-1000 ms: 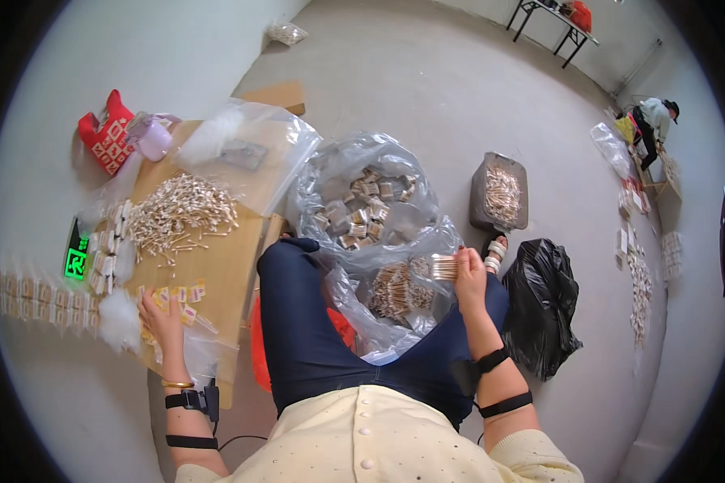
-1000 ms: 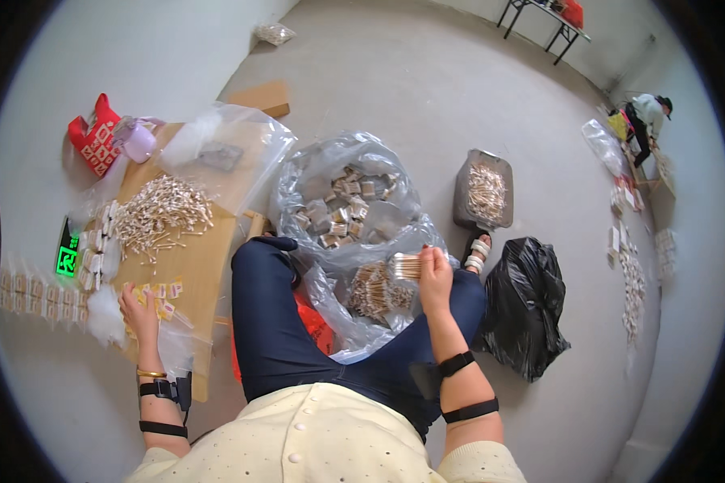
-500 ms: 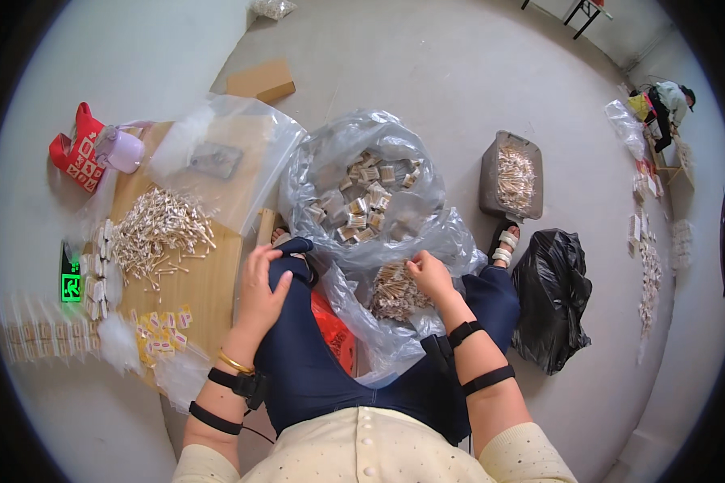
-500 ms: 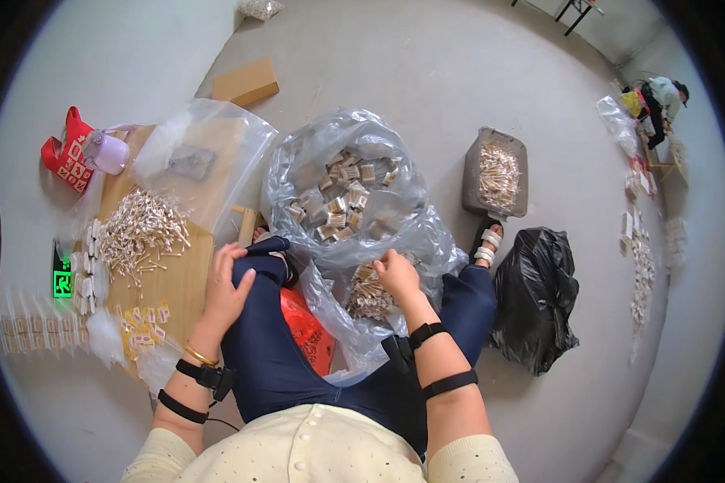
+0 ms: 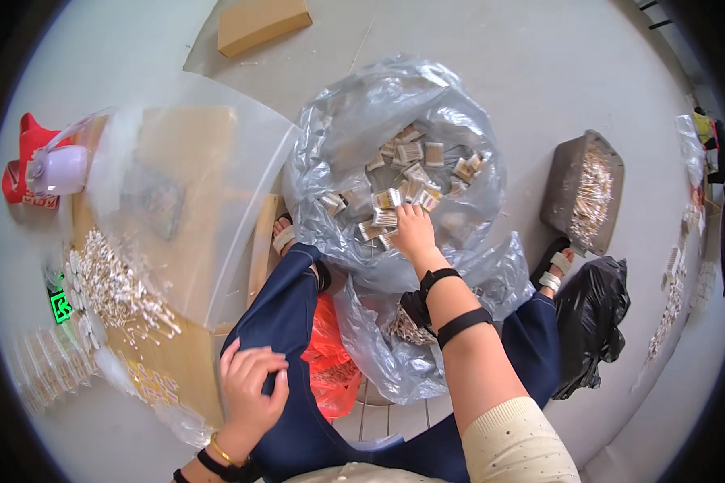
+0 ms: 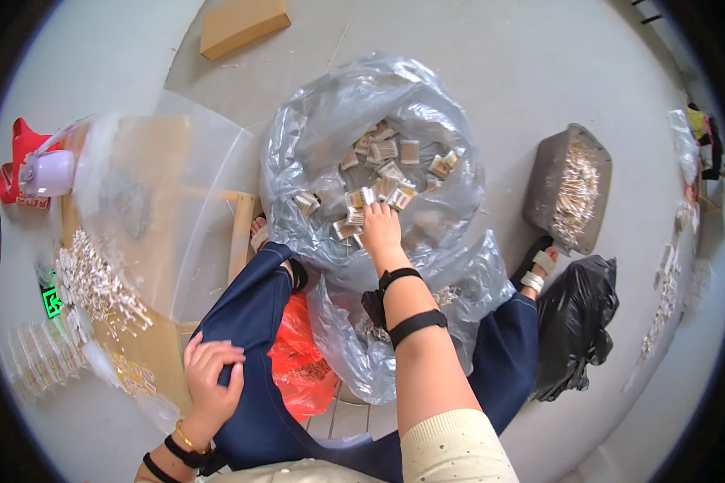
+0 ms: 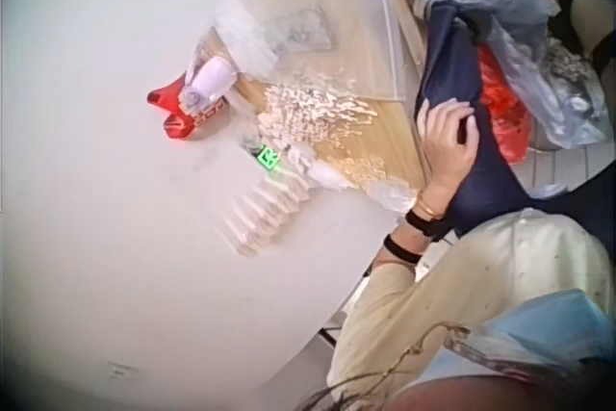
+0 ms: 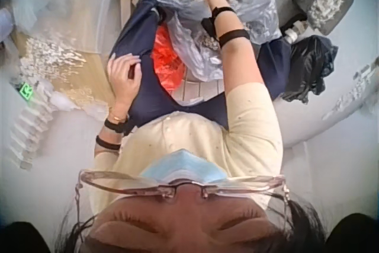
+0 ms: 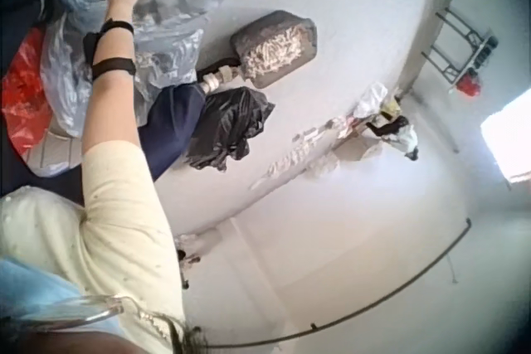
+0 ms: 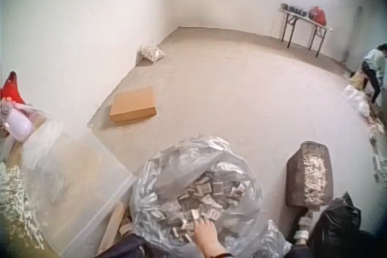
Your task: The person sits on the floor and repeatedly picks up small bundles of wooden sticks, places them into clear plastic bags, and seals them. The person then places the packaged bundles into a large plastic bag on the floor. The task involves repetitive manual handling of small items.
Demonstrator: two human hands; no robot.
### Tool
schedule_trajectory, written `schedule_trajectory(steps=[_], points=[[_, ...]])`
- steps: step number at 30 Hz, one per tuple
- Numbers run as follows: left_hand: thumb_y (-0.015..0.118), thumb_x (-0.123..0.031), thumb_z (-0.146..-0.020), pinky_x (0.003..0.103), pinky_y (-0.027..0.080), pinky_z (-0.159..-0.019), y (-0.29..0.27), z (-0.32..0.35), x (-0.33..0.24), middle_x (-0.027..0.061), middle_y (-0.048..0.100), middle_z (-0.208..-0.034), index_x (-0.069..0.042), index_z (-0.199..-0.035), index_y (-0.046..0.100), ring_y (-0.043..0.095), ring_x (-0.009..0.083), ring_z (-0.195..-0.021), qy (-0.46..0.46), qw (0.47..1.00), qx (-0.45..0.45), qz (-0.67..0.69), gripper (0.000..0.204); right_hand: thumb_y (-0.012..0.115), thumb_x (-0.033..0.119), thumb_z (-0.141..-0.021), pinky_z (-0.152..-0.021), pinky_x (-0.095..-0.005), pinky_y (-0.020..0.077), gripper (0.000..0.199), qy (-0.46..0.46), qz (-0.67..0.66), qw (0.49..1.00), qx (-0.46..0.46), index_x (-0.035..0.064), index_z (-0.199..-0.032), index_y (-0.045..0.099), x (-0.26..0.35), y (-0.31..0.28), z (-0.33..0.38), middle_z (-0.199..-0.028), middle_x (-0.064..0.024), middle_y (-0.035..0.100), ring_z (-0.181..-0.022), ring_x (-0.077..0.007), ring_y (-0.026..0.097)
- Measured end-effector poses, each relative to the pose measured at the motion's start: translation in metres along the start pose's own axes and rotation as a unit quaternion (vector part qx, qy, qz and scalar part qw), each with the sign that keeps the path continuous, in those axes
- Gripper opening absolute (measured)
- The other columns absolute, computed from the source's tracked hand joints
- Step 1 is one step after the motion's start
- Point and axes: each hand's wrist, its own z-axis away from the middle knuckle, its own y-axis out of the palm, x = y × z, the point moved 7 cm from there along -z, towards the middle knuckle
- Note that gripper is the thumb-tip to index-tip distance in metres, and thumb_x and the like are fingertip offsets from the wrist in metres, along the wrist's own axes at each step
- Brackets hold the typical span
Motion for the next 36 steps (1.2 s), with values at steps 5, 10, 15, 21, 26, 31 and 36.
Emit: schedule_trajectory(steps=[5,10,15,21,26,31,36], points=[[0.066,-0.008,-0.07,0.045,0.034,-0.101,0.01,-0.012,0.007,-0.0003,0.066,-0.087,-0.013,-0.08,0.064,0.062,0.0207,-0.093,-0.015,0.997,0.071,-0.04,0.012,0.067,0.03,-0.078,-0.117,-0.0447,0.0155,0.079,-0.082,0.204,0.975,-0.023,0.0068,-0.144,0.031,0.007,0.072,-0.077,-0.147,-0.0097,0.036,-0.141,-0.0255,0.024],[0.063,-0.014,-0.082,0.047,0.031,-0.102,0.01,-0.028,0.001,-0.0005,0.067,-0.093,-0.014,-0.087,0.062,0.062,0.0201,-0.095,-0.015,0.992,0.116,-0.041,0.005,0.051,0.018,-0.087,-0.113,-0.0434,0.0219,0.046,-0.062,0.22,0.973,-0.031,0.0024,-0.13,0.046,0.004,0.106,-0.12,-0.127,-0.0121,0.053,-0.125,-0.0265,0.043],[0.063,-0.011,-0.081,0.046,0.032,-0.101,0.016,-0.036,-0.004,-0.001,0.067,-0.093,-0.014,-0.087,0.062,0.062,0.0202,-0.095,-0.011,0.992,0.119,-0.043,0.007,0.057,0.02,-0.084,-0.099,-0.0409,0.0359,0.028,-0.066,0.162,0.984,0.03,0.0079,-0.109,0.056,0.006,0.109,-0.114,-0.104,-0.0095,0.062,-0.107,-0.0242,0.054],[0.064,-0.009,-0.078,0.047,0.032,-0.101,0.016,-0.032,-0.008,-0.0006,0.067,-0.093,-0.014,-0.087,0.062,0.061,0.0206,-0.094,-0.018,0.991,0.116,-0.061,0.01,0.084,0.025,-0.053,-0.106,-0.0489,0.0326,0.06,-0.043,-0.05,0.986,-0.155,0.0042,-0.1,0.053,-0.048,0.006,-0.062,-0.13,-0.0223,0.045,-0.126,-0.04,0.039],[0.065,-0.008,-0.076,0.047,0.033,-0.101,0.019,-0.036,-0.016,0.0004,0.067,-0.092,-0.013,-0.087,0.063,0.061,0.0212,-0.094,-0.008,0.991,0.112,-0.069,0.012,0.083,0.033,-0.056,-0.104,-0.0688,0.0245,0.072,0.05,-0.083,0.993,0.063,0.0234,-0.122,0.056,-0.102,0.065,-0.073,-0.157,-0.0203,0.001,-0.139,-0.0544,0.006],[0.064,-0.008,-0.077,0.047,0.034,-0.101,0.022,-0.035,-0.018,0.001,0.067,-0.091,-0.013,-0.087,0.063,0.061,0.0216,-0.093,-0.009,0.99,0.113,-0.08,0.011,0.083,0.034,-0.056,-0.1,-0.0699,0.0302,0.085,0.08,-0.062,0.992,0.075,0.0412,-0.133,0.048,-0.075,0.058,-0.1,-0.158,-0.0132,0.001,-0.138,-0.053,0.014],[0.064,-0.009,-0.077,0.047,0.034,-0.101,0.021,-0.038,-0.018,0.0012,0.067,-0.091,-0.012,-0.087,0.063,0.061,0.0217,-0.093,-0.017,0.989,0.122,-0.077,0.011,0.082,0.026,-0.057,-0.093,-0.0626,0.0424,0.082,0.081,-0.024,0.996,0.024,0.0375,-0.131,0.05,-0.07,0.06,-0.104,-0.157,-0.0135,0.01,-0.13,-0.0503,0.032]])
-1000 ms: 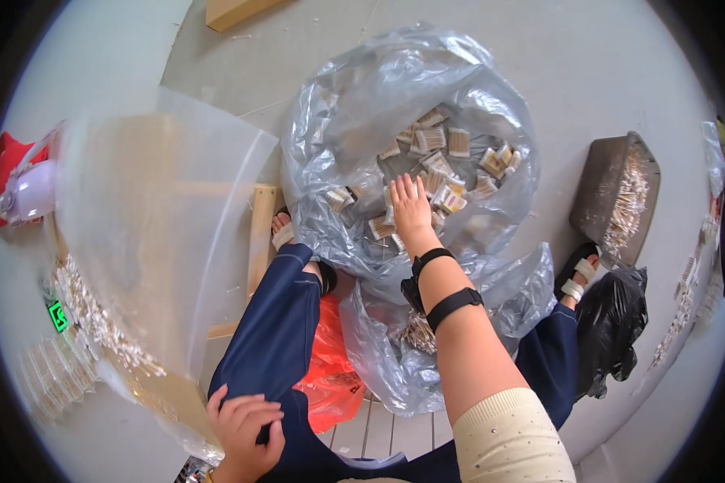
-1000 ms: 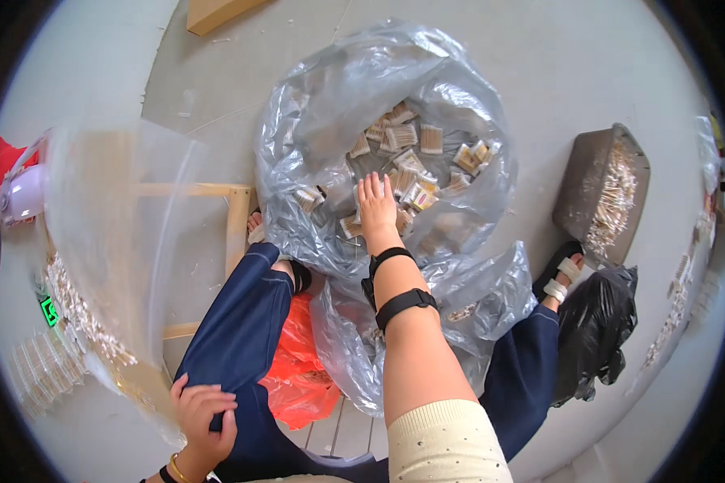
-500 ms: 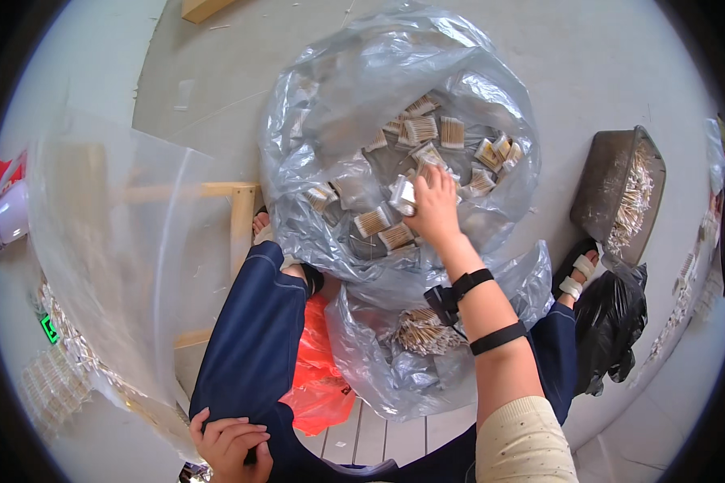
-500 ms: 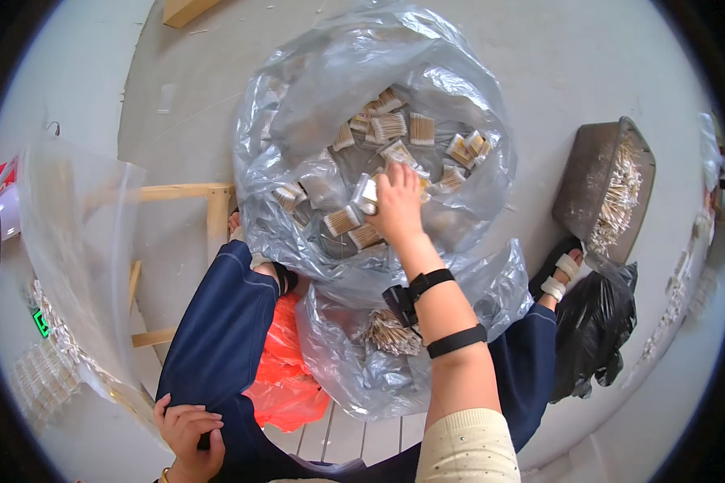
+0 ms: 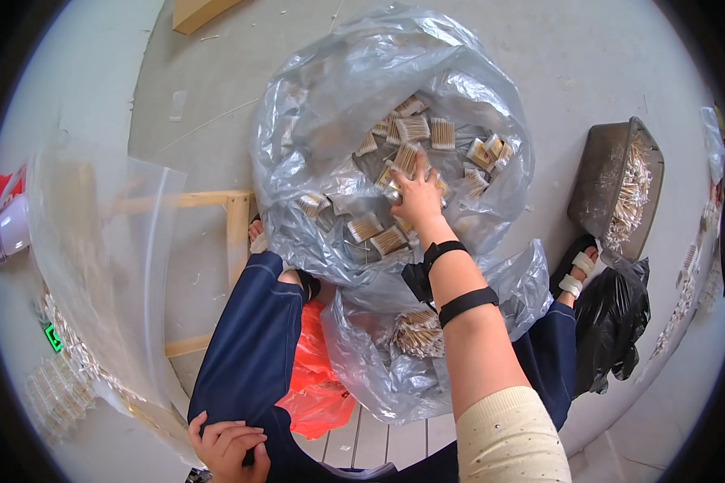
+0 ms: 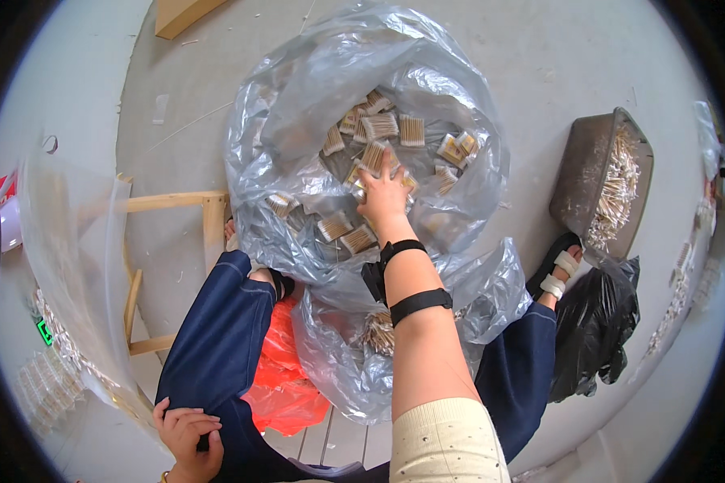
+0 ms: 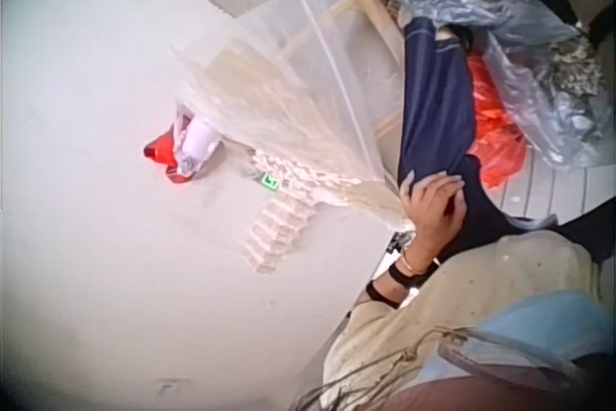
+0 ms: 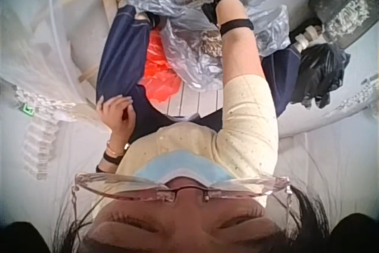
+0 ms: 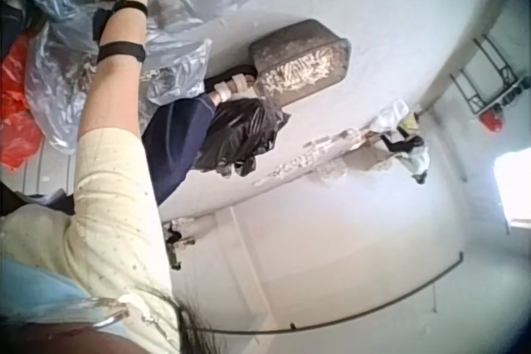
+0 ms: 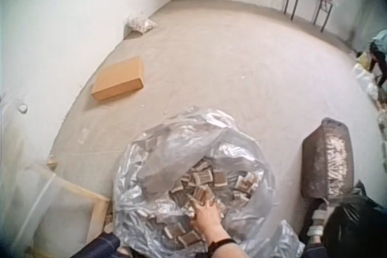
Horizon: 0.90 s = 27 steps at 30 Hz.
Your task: The person sits on the floor and repeatedly picks up small bundles of wooden sticks, places them into clear plastic bags, and seals them. The person then places the packaged bundles into a large plastic bag on the floor. The task involves repetitive manual handling of small items.
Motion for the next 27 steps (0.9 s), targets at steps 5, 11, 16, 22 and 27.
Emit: schedule_trajectory(steps=[5,11,16,22,27], points=[[0.064,-0.009,-0.078,0.047,0.033,-0.101,-0.001,-0.001,0.003,0.0015,0.067,-0.092,-0.013,-0.088,0.063,0.061,0.022,-0.094,0.005,1.0,0.005,0.007,0.011,0.083,0.022,-0.054,-0.088,-0.0533,0.0485,0.07,-0.017,-0.016,0.998,-0.057,0.0272,-0.119,0.057,-0.012,-0.002,0.002,-0.147,-0.0109,0.032,-0.116,-0.0399,0.048],[0.06,-0.003,-0.066,0.048,0.029,-0.102,0.01,0.015,0.011,-0.0038,0.064,-0.083,-0.015,-0.077,0.059,0.059,0.02,-0.087,-0.012,1.0,-0.024,-0.005,0.016,0.078,0.017,-0.057,-0.087,-0.0451,0.0502,0.06,-0.039,-0.196,0.971,-0.13,0.0112,-0.113,0.058,-0.041,-0.023,0.031,-0.127,-0.0114,0.051,-0.108,-0.0387,0.052],[0.061,-0.004,-0.066,0.048,0.029,-0.102,0.006,0.019,0.011,-0.0034,0.062,-0.08,-0.014,-0.077,0.06,0.058,0.02,-0.087,-0.011,0.999,-0.038,0.005,0.016,0.074,0.021,-0.062,-0.099,-0.0431,0.0422,0.06,-0.015,-0.347,0.933,-0.092,0.0046,-0.118,0.058,-0.074,-0.029,0.052,-0.13,-0.0231,0.046,-0.123,-0.0407,0.043],[0.062,-0.004,-0.068,0.047,0.032,-0.101,0.002,0.017,0.003,0.0001,0.063,-0.086,-0.013,-0.081,0.061,0.058,0.0209,-0.089,0.002,0.999,-0.038,-0.022,0.015,0.073,0.028,-0.067,-0.107,-0.0403,0.0344,0.067,-0.038,-0.399,0.916,0.027,0.0057,-0.127,0.054,-0.066,-0.009,0.066,-0.141,-0.0262,0.035,-0.132,-0.0401,0.035],[0.066,-0.016,-0.079,0.042,0.042,-0.092,0.013,-0.051,-0.024,0.0112,0.062,-0.104,-0.005,-0.103,0.061,0.059,0.0298,-0.099,0.033,0.973,0.033,0.225,0.027,0.073,0.027,-0.071,-0.101,-0.0363,0.04,0.068,0.124,-0.492,0.859,-0.059,0.0048,-0.131,0.05,-0.121,0.001,0.062,-0.136,-0.0229,0.044,-0.123,-0.0327,0.047]])
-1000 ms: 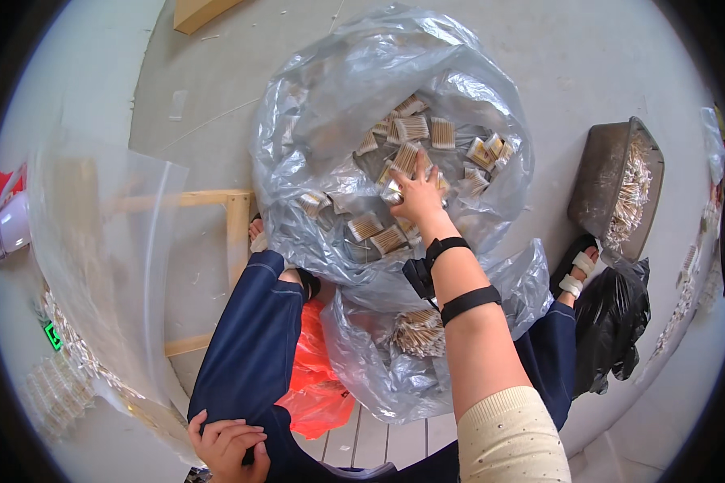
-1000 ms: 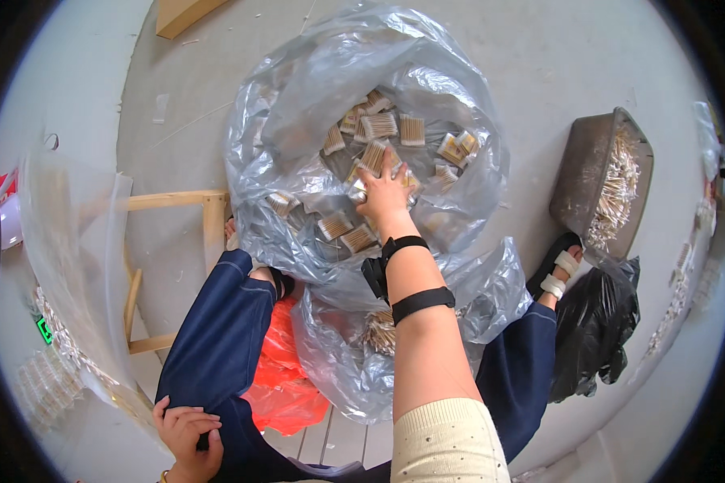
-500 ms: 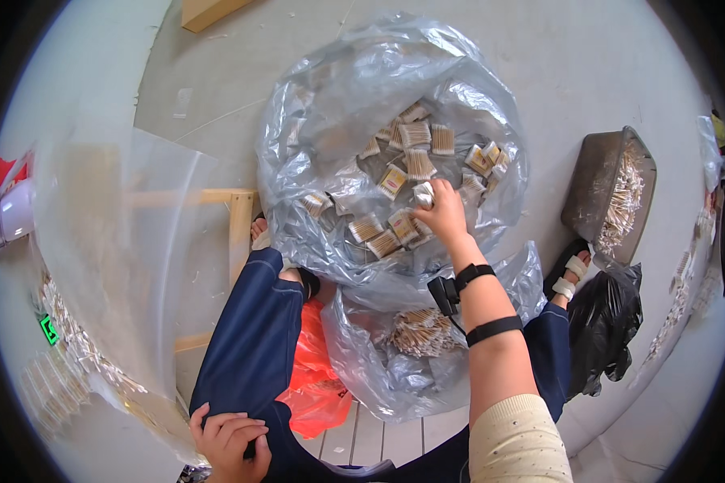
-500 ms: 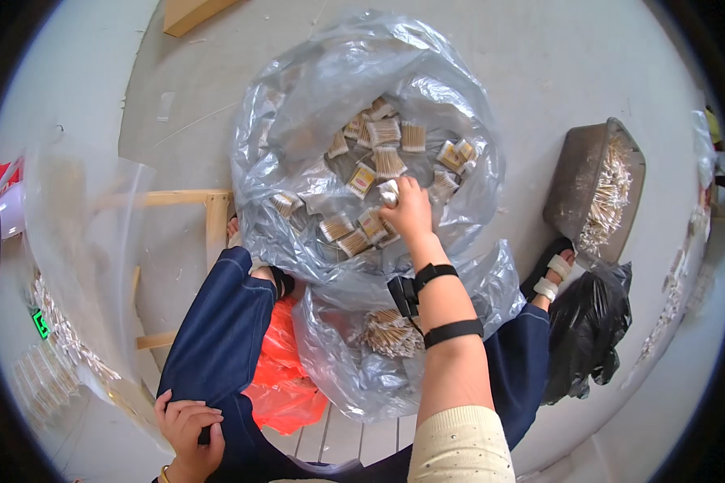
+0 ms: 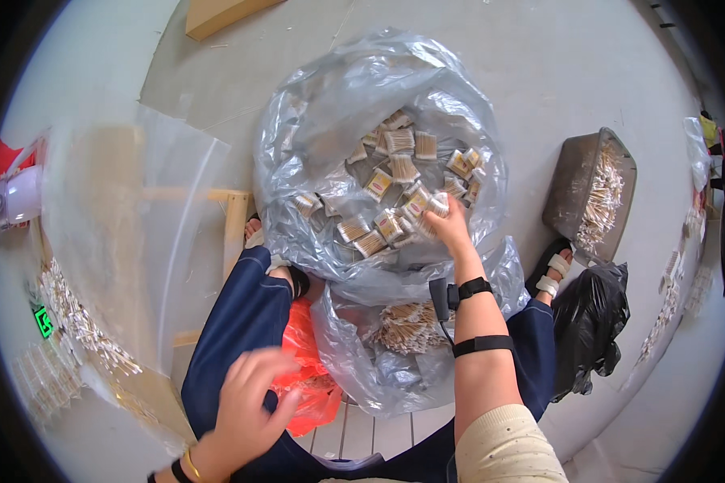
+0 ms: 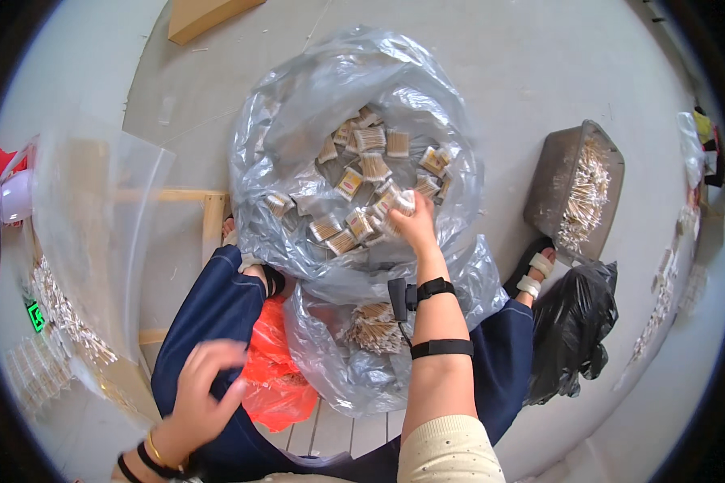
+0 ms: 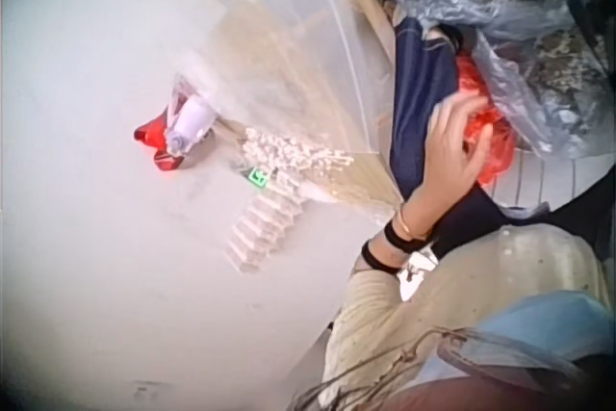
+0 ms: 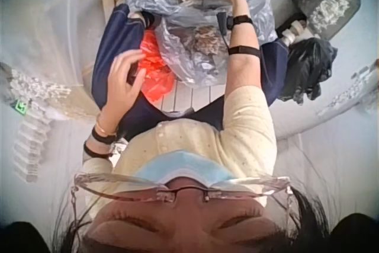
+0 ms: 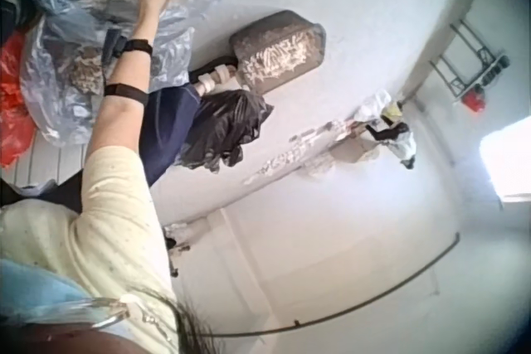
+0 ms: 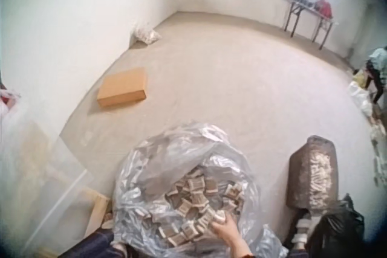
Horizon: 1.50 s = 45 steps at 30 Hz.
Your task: The person sits on the floor and repeatedly picks up small bundles of wooden sticks, places them into clear plastic bags, and seals them. The person then places the packaged bundles into a large plastic bag on the floor. The task involves repetitive manual handling of small items.
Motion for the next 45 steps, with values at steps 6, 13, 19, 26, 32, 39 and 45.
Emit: schedule_trajectory(steps=[6,13,19,26,32,39,45], points=[[0.058,-0.031,-0.091,0.04,0.045,-0.09,0.104,-0.173,0.037,0.0194,0.061,-0.11,-0.001,-0.116,0.053,0.059,0.0356,-0.104,0.03,0.996,0.08,0.02,0.039,0.066,0.03,-0.074,-0.092,-0.0343,0.0477,0.047,0.149,0.299,0.929,0.162,0.0048,-0.114,0.064,-0.08,-0.074,0.025,-0.117,-0.0171,0.063,-0.112,-0.0234,0.059],[0.055,-0.017,-0.088,0.04,0.049,-0.084,0.266,-0.243,0.197,0.0212,0.066,-0.1,-0.001,-0.112,0.055,0.064,0.035,-0.094,-0.183,0.98,-0.028,0.069,0.029,0.069,0.026,-0.068,-0.095,-0.0384,0.0461,0.069,0.166,0.316,0.931,0.08,0.0033,-0.13,0.05,-0.06,-0.105,0.069,-0.125,-0.0217,0.058,-0.114,-0.0315,0.058],[0.064,-0.028,-0.086,0.04,0.048,-0.083,0.344,-0.178,0.222,0.0221,0.063,-0.104,0.001,-0.112,0.052,0.062,0.0344,-0.094,-0.459,0.861,0.072,0.206,0.041,0.075,0.038,-0.064,-0.099,-0.0419,0.0401,0.074,-0.051,0.026,0.993,-0.105,0.0106,-0.129,0.051,-0.034,-0.074,0.018,-0.126,-0.0196,0.047,-0.116,-0.0351,0.049],[0.07,-0.042,-0.081,0.038,0.045,-0.087,0.321,-0.218,0.315,0.0217,0.053,-0.115,0.009,-0.112,0.049,0.055,0.0286,-0.107,-0.405,0.875,-0.144,0.223,0.063,0.08,0.041,-0.061,-0.103,-0.0453,0.0363,0.085,0.051,0.244,0.959,-0.132,0.0114,-0.134,0.048,-0.034,-0.049,0.023,-0.139,-0.02,0.031,-0.127,-0.0426,0.034],[0.063,-0.065,-0.078,0.06,0.032,-0.096,0.351,-0.235,0.233,0.011,0.028,-0.143,-0.022,-0.133,0.025,0.031,0.0364,-0.13,-0.448,0.761,-0.005,0.47,0.079,0.083,0.046,-0.062,-0.103,-0.0441,0.0376,0.089,-0.013,0.118,0.983,-0.143,0.0069,-0.132,0.047,-0.063,-0.034,0.017,-0.137,-0.0258,0.029,-0.126,-0.0446,0.038],[0.059,-0.072,-0.077,0.063,0.043,-0.085,0.339,-0.273,0.195,0.0115,0.037,-0.139,-0.016,-0.139,0.031,0.041,0.0313,-0.125,-0.453,0.76,-0.015,0.465,0.088,0.083,0.049,-0.061,-0.1,-0.0443,0.0405,0.085,-0.015,0.106,0.993,-0.051,0.012,-0.13,0.051,-0.055,0.006,0.011,-0.13,-0.0222,0.035,-0.119,-0.0426,0.045],[0.049,-0.065,-0.088,0.056,0.048,-0.084,0.356,-0.278,0.171,0.0096,0.05,-0.13,-0.013,-0.133,0.041,0.053,0.0288,-0.115,-0.412,0.671,0.143,0.6,0.07,0.084,0.044,-0.064,-0.103,-0.0395,0.0385,0.081,0.052,-0.037,0.996,0.058,0.0095,-0.13,0.052,-0.063,0.03,0.007,-0.131,-0.0206,0.035,-0.125,-0.0353,0.039]])
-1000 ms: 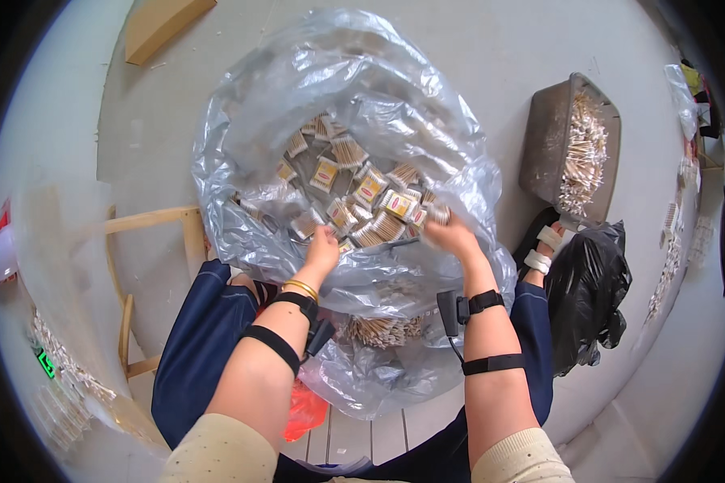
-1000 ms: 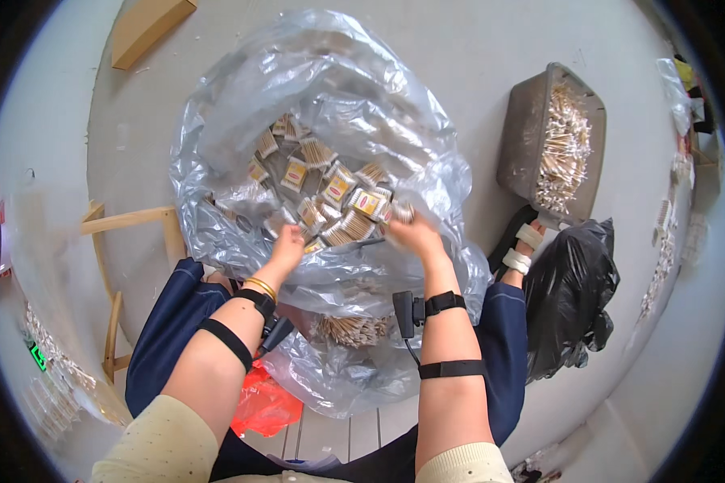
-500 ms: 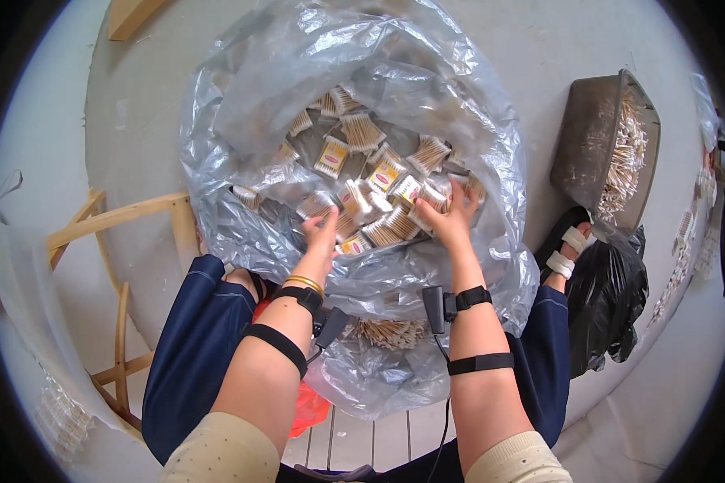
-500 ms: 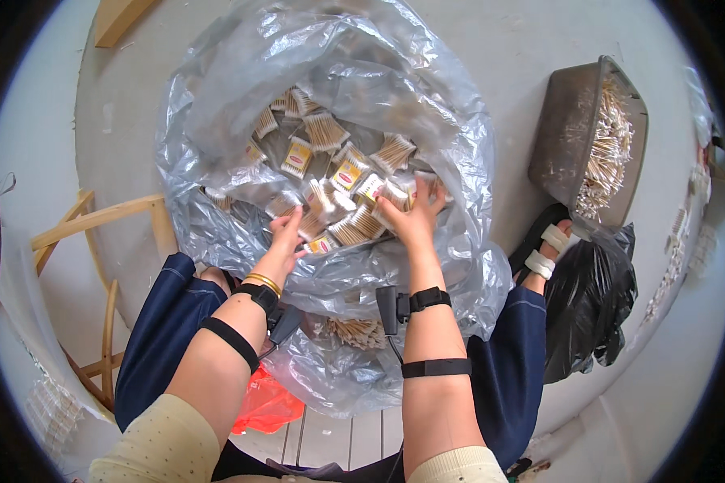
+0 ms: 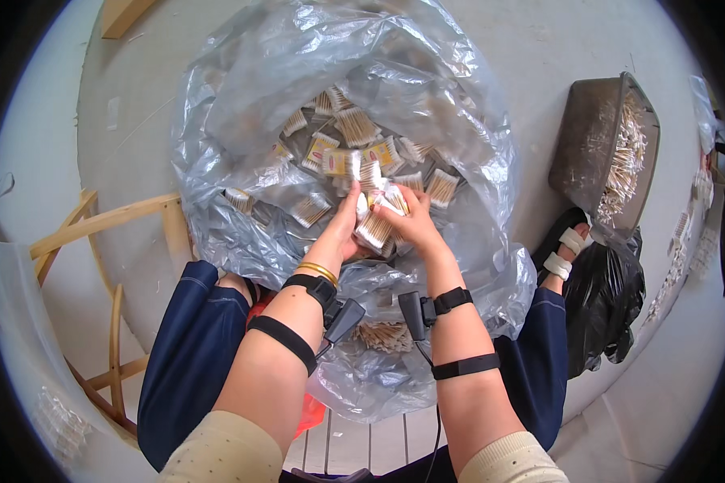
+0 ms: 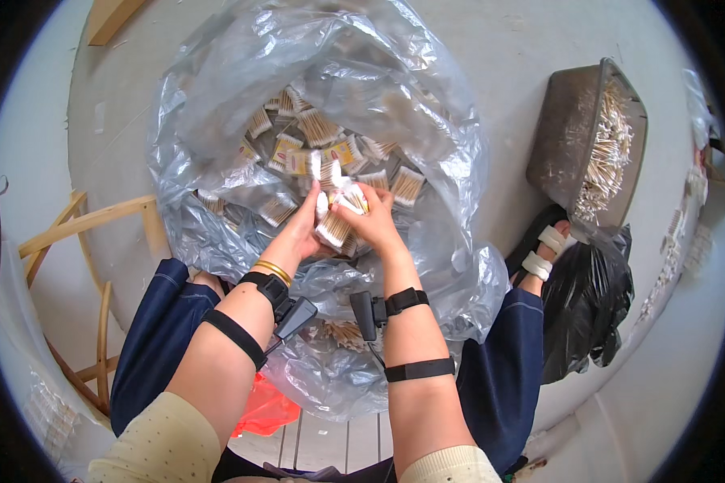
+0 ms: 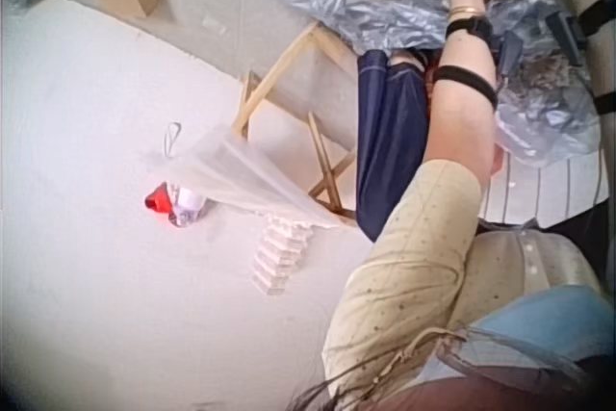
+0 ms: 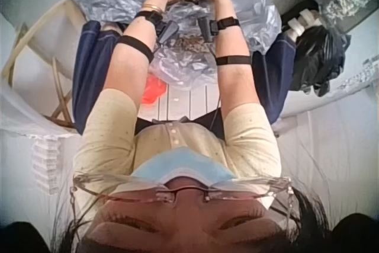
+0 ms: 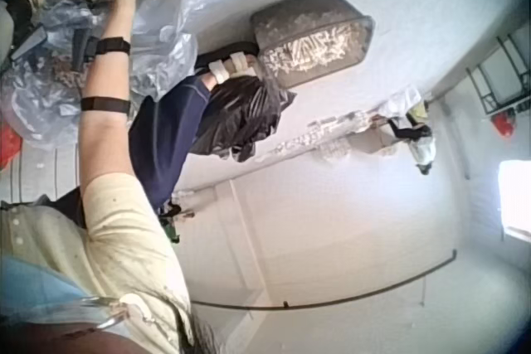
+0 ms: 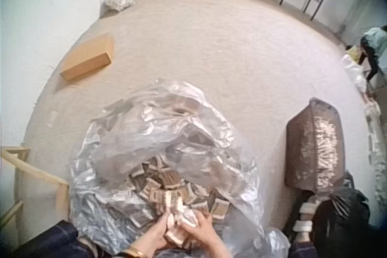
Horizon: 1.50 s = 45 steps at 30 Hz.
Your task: The person sits on the floor and repeatedly picks up small bundles of wooden sticks, places them into clear plastic bags, and seals them. The person then places the packaged bundles into a large plastic bag on the floor. The task involves repetitive manual handling of small items.
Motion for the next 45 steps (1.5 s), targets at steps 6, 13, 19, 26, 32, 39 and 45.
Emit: schedule_trajectory(steps=[6,13,19,26,32,39,45], points=[[0.054,-0.045,-0.094,0.035,0.049,-0.088,0.018,0.03,-0.02,0.0079,0.055,-0.121,-0.013,-0.132,0.044,0.056,0.0206,-0.11,0.136,0.991,0.011,0.011,0.051,0.082,0.037,-0.069,-0.102,-0.0374,0.0386,0.077,-0.028,-0.065,0.996,0.049,0.0049,-0.131,0.05,0.049,-0.001,0.023,-0.127,-0.016,0.04,-0.121,-0.0287,0.044],[0.056,-0.043,-0.094,0.03,0.046,-0.088,0.045,0.148,-0.032,0.0047,0.054,-0.118,-0.015,-0.125,0.047,0.053,0.0149,-0.108,0.292,0.956,0.009,-0.011,0.043,0.08,0.036,-0.072,-0.104,-0.0358,0.0348,0.073,-0.196,-0.053,0.979,0.003,0.0056,-0.131,0.049,0.146,-0.019,0.117,-0.126,-0.0122,0.042,-0.123,-0.0252,0.042],[0.053,-0.037,-0.096,0.033,0.046,-0.091,0.045,0.287,-0.022,0.0036,0.055,-0.116,-0.012,-0.123,0.049,0.054,0.0166,-0.109,0.323,0.944,0.061,-0.001,0.038,0.08,0.033,-0.068,-0.099,-0.0402,0.0395,0.07,-0.302,-0.097,0.948,-0.028,0.009,-0.127,0.05,0.228,-0.016,0.245,-0.123,-0.0168,0.043,-0.118,-0.0333,0.045],[0.047,-0.043,-0.096,0.034,0.047,-0.093,0.038,0.485,0.014,0.0074,0.056,-0.122,-0.007,-0.128,0.048,0.057,0.0181,-0.11,0.439,0.89,0.124,-0.026,0.048,0.078,0.027,-0.067,-0.101,-0.0414,0.0368,0.067,-0.416,-0.052,0.907,-0.045,0.0057,-0.126,0.051,0.317,0.015,0.419,-0.126,-0.0165,0.041,-0.12,-0.0327,0.043],[0.051,-0.035,-0.097,0.028,0.043,-0.091,-0.047,0.639,0.04,0.0033,0.055,-0.116,-0.009,-0.125,0.047,0.052,0.0125,-0.109,0.596,0.8,0.062,0.021,0.038,0.078,0.02,-0.065,-0.099,-0.0412,0.0397,0.066,-0.509,-0.024,0.859,0.05,0.0045,-0.124,0.052,0.383,0.114,0.544,-0.124,-0.0171,0.043,-0.119,-0.0331,0.044],[0.054,-0.033,-0.096,0.029,0.048,-0.086,-0.232,0.709,0.081,0.0025,0.058,-0.112,-0.013,-0.12,0.051,0.056,0.0126,-0.104,0.613,0.771,-0.038,0.168,0.031,0.081,0.022,-0.07,-0.105,-0.0373,0.0335,0.068,-0.527,0.028,0.815,0.239,0.0029,-0.127,0.05,0.373,0.314,0.588,-0.122,-0.0147,0.044,-0.122,-0.0295,0.041],[0.055,-0.046,-0.091,0.035,0.05,-0.082,-0.348,0.671,0.099,0.0023,0.057,-0.114,-0.019,-0.12,0.052,0.056,0.0159,-0.103,0.517,0.82,-0.107,0.222,0.04,0.082,0.032,-0.07,-0.099,-0.0389,0.0404,0.07,-0.473,0.081,0.828,0.29,0.0055,-0.127,0.052,0.33,0.42,0.564,-0.123,-0.0187,0.044,-0.117,-0.0324,0.046]])
